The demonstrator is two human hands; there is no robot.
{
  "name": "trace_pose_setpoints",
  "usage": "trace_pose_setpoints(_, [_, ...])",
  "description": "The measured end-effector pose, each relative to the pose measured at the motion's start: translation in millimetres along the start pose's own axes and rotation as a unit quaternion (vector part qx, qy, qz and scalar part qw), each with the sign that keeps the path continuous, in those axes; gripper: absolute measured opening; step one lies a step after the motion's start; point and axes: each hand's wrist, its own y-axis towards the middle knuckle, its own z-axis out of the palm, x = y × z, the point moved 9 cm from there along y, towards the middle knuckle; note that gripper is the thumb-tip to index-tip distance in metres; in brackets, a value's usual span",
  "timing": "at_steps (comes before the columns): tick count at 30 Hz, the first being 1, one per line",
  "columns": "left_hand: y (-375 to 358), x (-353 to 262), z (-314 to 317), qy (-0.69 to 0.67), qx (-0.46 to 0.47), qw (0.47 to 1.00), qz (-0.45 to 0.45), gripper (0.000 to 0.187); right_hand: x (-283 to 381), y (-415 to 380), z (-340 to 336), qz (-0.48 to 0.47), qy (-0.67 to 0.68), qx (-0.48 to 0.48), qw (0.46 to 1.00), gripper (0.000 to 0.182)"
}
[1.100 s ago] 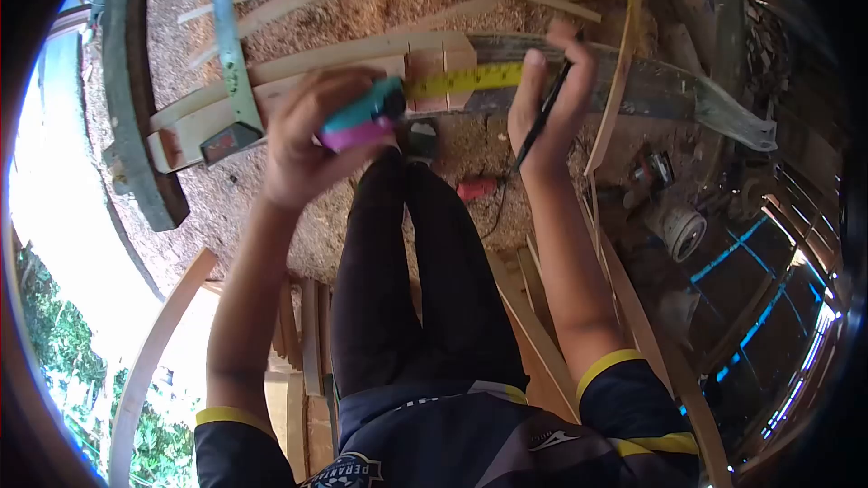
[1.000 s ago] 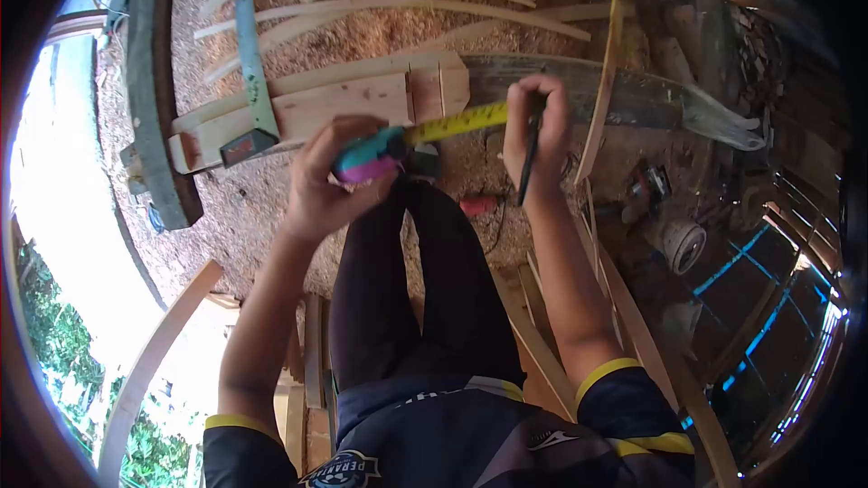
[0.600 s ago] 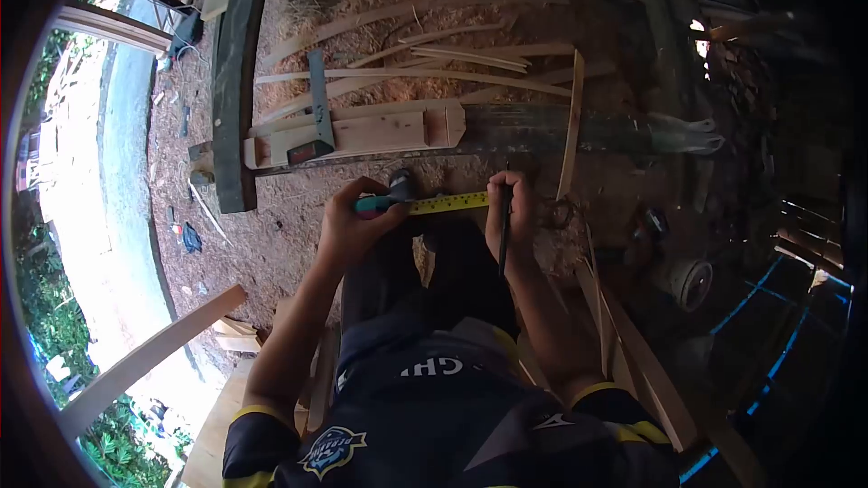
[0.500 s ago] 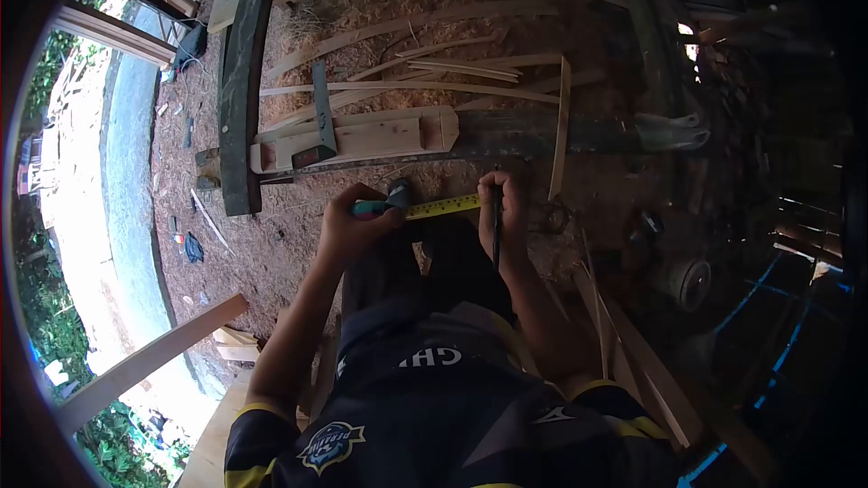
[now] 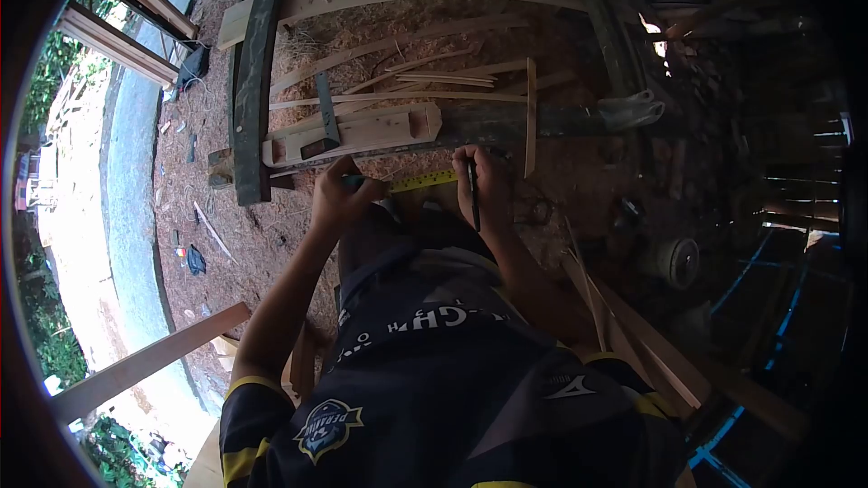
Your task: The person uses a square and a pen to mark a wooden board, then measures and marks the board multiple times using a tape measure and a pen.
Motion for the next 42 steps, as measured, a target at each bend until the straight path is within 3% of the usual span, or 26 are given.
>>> trace_pose_setpoints(2, [-6.5,-1.4,-4.6,-0.028,0.004,1.0,0.003,0.026,2.6,-4.1,2.6,-0.002,0.004,-0.003,1.0,0.008])
trace_pose_setpoints(4, [-14.6,-12.6,-13.2,-0.082,-0.035,0.995,0.033,0.036,9.5,-7.7,4.1,-0.006,0.009,-0.003,1.0,0.008])
trace_pose_setpoints(10, [-35.0,-18.5,-30.0,-0.141,-0.039,0.987,0.063,0.031,38.8,-28.9,22.5,-0.017,0.006,0.015,1.0,0.007])
trace_pose_setpoints(12, [-39.8,-20.0,-40.3,-0.106,-0.021,0.99,0.092,0.027,43.2,-36.6,34.8,-0.016,0.001,0.022,1.0,0.007])
trace_pose_setpoints(14, [-43.5,-18.5,-48.1,-0.07,-0.004,0.991,0.116,0.023,28.7,-46.7,53.2,0.047,0.028,0.035,0.998,0.009])
trace_pose_setpoints(17, [-60.9,-17.6,-67.9,-0.086,-0.072,0.989,0.093,0.032,33.2,-60.5,72.5,0.089,0.026,0.061,0.994,0.015])
trace_pose_setpoints(21, [-70.9,7.1,-74.7,-0.088,-0.078,0.993,0.025,0.04,51.0,-75.5,81.0,0.072,-0.021,0.03,0.997,0.023])
trace_pose_setpoints(24, [-78.1,15.5,-73.2,-0.127,-0.074,0.989,-0.007,0.044,59.9,-90.4,87.1,0.066,0.05,0.016,0.996,0.029])
trace_pose_setpoints(26, [-78.0,10.3,-67.9,-0.142,-0.051,0.989,0.004,0.04,72.8,-101.0,101.3,0.096,0.02,0.109,0.989,0.032])
trace_pose_setpoints(27, [-77.7,13.4,-60.6,-0.144,-0.051,0.988,0.005,0.04,76.1,-102.4,102.7,0.095,0.017,0.109,0.989,0.032])
trace_pose_setpoints(29, [-76.8,10.3,-41.2,-0.126,-0.073,0.983,0.109,0.03,76.9,-104.4,110.4,0.105,-0.012,0.125,0.986,0.034])
trace_pose_setpoints(30, [-73.2,15.2,-32.0,-0.126,-0.073,0.983,0.11,0.03,72.4,-103.6,113.6,0.105,-0.013,0.125,0.987,0.034])
trace_pose_setpoints(32, [-79.8,-18.7,-13.3,0.043,-0.085,0.946,0.311,0.025,46.7,-102.1,111.0,0.145,0.141,0.064,0.977,0.035])
trace_pose_setpoints(33, [-78.0,-25.4,-6.4,0.041,-0.08,0.946,0.311,0.025,39.0,-102.0,108.2,0.149,0.14,0.06,0.977,0.035])
trace_pose_setpoints(35, [-49.7,-4.6,23.0,-0.096,0.041,0.991,0.078,0.026,20.8,-95.4,102.0,0.185,0.237,0.053,0.952,0.036])
trace_pose_setpoints(36, [-37.4,-7.6,29.8,-0.097,0.042,0.991,0.083,0.026,12.6,-89.9,97.3,0.182,0.237,0.05,0.953,0.036])
trace_pose_setpoints(38, [-16.2,14.0,73.3,-0.255,0.161,0.951,-0.069,0.031,-11.5,-85.0,89.5,0.237,0.319,0.011,0.918,0.041])
trace_pose_setpoints(39, [-5.6,2.3,74.9,-0.254,0.164,0.951,-0.064,0.031,-16.2,-77.1,82.2,0.234,0.32,0.007,0.918,0.041])
trace_pose_setpoints(41, [7.5,-18.0,85.0,-0.445,0.196,0.86,-0.152,0.032,-26.7,-59.7,62.7,0.211,0.302,-0.025,0.929,0.045])
trace_pose_setpoints(42, [20.2,-12.8,94.9,-0.444,0.197,0.861,-0.153,0.032,-37.1,-49.9,55.4,0.212,0.303,-0.025,0.929,0.045])
